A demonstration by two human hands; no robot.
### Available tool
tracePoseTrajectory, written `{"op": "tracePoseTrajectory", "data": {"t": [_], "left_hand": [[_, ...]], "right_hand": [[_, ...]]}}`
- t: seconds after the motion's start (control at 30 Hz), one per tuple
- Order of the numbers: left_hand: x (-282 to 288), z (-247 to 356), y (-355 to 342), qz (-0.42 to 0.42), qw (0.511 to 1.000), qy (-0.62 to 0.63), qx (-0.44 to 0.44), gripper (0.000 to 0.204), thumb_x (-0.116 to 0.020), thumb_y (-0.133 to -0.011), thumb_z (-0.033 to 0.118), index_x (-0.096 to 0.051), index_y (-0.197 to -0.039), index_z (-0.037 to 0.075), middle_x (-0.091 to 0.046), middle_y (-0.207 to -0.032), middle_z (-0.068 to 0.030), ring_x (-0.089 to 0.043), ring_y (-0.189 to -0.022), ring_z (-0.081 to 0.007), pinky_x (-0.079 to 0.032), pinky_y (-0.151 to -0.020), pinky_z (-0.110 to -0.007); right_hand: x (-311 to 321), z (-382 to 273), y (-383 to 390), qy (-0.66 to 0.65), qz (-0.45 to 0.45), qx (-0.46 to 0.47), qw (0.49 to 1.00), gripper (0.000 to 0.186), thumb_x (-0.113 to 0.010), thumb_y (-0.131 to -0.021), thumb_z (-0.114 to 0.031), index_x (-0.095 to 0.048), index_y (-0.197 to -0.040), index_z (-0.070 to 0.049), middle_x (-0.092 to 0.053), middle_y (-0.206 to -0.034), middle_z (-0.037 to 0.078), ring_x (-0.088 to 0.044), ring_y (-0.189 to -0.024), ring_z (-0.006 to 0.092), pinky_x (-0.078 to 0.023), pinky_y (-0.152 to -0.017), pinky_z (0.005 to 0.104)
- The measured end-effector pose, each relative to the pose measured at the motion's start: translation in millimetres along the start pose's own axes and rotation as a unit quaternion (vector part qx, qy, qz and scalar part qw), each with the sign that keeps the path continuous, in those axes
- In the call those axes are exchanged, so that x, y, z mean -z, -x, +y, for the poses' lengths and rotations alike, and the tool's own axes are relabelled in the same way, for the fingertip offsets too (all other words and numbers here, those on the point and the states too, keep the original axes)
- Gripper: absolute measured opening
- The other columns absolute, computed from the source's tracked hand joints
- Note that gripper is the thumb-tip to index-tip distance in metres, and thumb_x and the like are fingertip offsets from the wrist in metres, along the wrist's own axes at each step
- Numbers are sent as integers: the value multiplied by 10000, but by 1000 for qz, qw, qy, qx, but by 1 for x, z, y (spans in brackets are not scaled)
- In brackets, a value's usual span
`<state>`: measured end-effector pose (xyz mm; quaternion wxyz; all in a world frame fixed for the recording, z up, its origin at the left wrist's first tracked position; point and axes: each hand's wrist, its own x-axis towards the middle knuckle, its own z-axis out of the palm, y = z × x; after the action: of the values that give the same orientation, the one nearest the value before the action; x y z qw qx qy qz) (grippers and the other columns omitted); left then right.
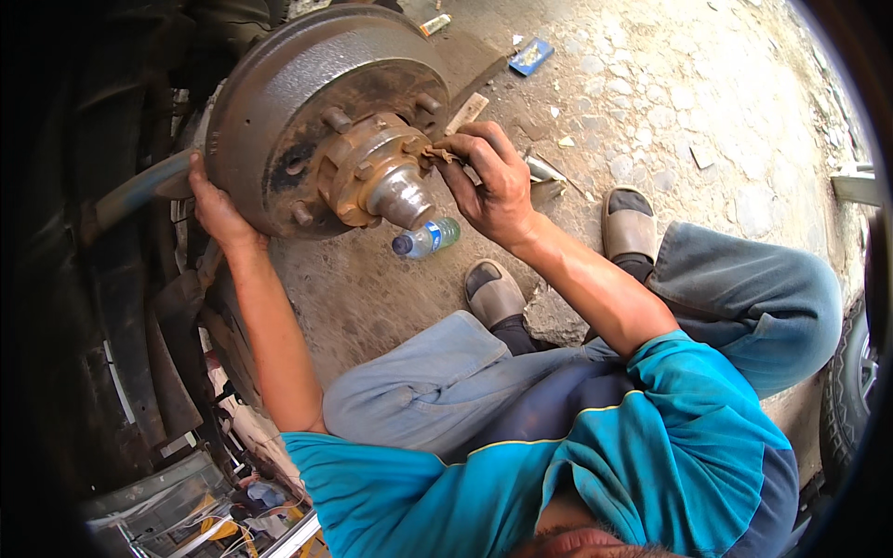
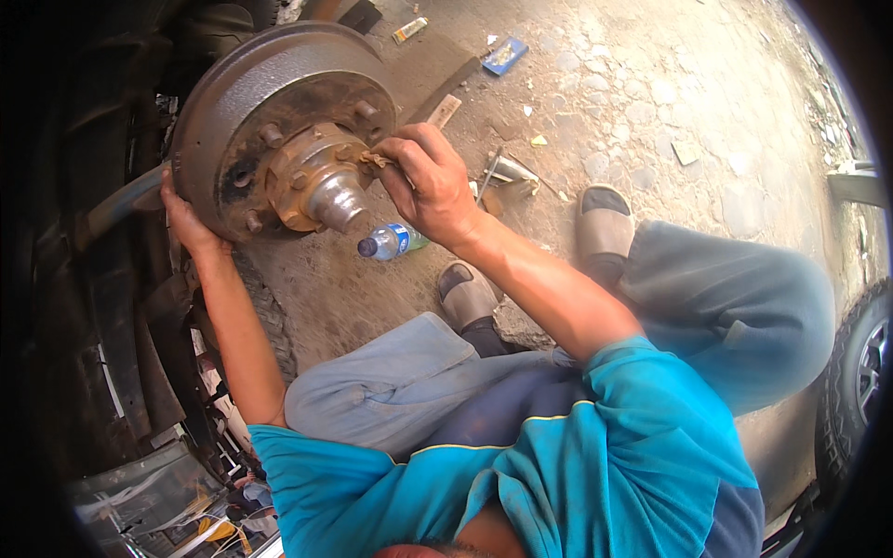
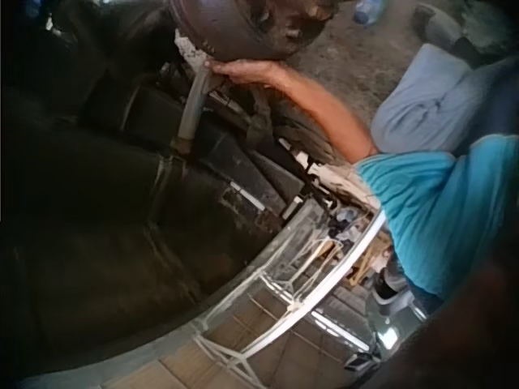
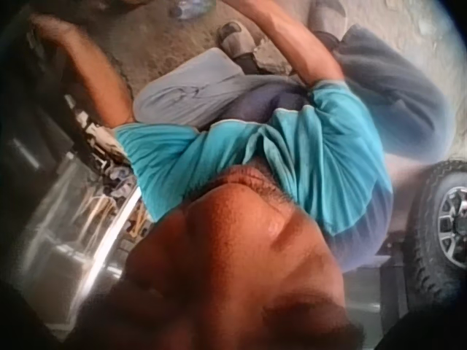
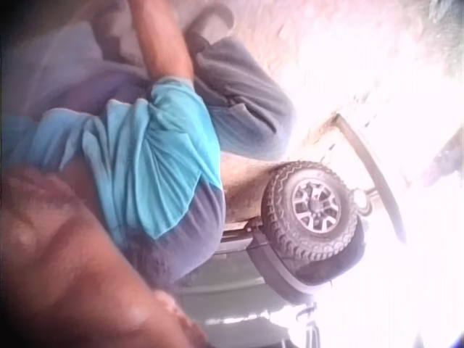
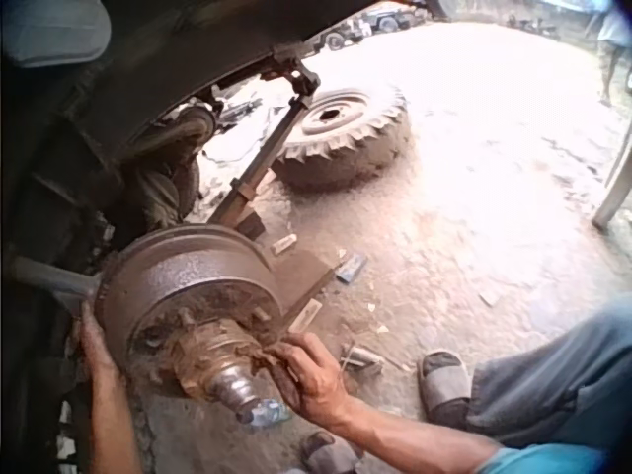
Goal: The person sits on the ground and uses a small metal tool to scrape rust and debris from the surface of a vehicle's wheel hub. They repeatedly rotate the hub with one hand while scraping with the other.
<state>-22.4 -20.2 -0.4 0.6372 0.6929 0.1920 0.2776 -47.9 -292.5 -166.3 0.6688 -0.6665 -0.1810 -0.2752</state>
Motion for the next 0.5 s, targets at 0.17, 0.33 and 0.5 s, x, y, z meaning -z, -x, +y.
{"op": "tracePoseTrajectory", "data": {"t": [0.17,0.33,0.5], "left_hand": [[0,4,5,-35,999,20,15,634,-585,-1022,444,-530,-1398,-64,-619,-1355,-159,-646,-1177,-268,-524,-1004,-396],[-1,2,0,-12,1000,14,4,623,-591,-1021,436,-535,-1385,-67,-622,-1347,-160,-650,-1171,-273,-529,-1001,-403],[-3,4,4,-11,1000,4,6,620,-584,-1023,439,-532,-1395,-55,-612,-1362,-158,-644,-1182,-272,-525,-1007,-409]], "right_hand": [[-1,-4,-13,4,-7,43,999,294,-756,-783,44,-673,-1057,-25,-634,-1010,130,-643,-880,314,-532,-747,400],[3,-5,-8,8,-14,34,999,288,-760,-789,32,-670,-1055,-30,-641,-1021,126,-640,-882,311,-530,-745,396],[5,-2,-5,16,-21,42,999,290,-770,-790,21,-672,-1057,-34,-643,-1022,127,-642,-883,312,-533,-746,396]]}}
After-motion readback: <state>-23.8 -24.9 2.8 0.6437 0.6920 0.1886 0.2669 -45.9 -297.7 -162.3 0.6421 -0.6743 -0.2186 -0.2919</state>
